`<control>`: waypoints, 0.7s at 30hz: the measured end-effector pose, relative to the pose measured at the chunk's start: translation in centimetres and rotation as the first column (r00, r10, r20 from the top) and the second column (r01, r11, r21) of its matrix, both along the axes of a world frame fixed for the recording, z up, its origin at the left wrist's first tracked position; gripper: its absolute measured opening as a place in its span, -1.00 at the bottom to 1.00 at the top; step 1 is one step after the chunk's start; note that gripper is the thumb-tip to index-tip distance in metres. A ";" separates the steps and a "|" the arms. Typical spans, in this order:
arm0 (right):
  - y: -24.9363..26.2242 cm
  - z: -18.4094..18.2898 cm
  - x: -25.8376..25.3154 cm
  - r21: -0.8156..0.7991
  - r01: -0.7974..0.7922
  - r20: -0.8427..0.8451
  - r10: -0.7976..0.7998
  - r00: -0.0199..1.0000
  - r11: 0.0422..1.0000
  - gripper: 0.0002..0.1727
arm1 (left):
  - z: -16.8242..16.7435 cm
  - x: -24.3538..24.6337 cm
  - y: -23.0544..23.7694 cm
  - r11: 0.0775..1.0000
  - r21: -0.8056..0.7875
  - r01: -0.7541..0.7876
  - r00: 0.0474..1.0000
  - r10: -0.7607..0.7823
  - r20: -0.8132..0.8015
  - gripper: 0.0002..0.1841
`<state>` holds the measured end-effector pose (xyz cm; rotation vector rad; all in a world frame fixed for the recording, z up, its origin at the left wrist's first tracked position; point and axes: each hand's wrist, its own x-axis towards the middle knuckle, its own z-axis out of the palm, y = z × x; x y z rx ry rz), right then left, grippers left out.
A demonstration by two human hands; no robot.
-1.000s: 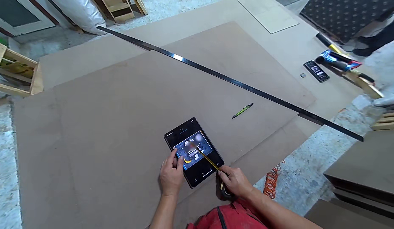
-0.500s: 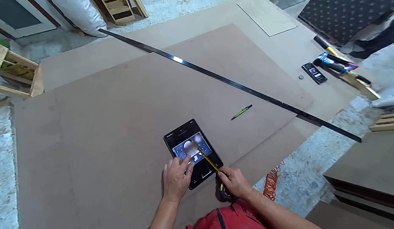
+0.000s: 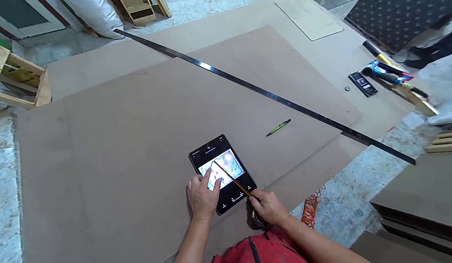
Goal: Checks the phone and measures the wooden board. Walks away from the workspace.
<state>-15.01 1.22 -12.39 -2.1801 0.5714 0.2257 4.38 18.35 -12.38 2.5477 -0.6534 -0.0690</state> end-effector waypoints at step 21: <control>0.5 0.2 0.4 -0.057 0.008 -0.010 -0.008 1.000 0.998 -0.58 | 0.2 0.0 -0.5 0.994 0.109 0.004 1.000 -0.003 -0.014 -0.40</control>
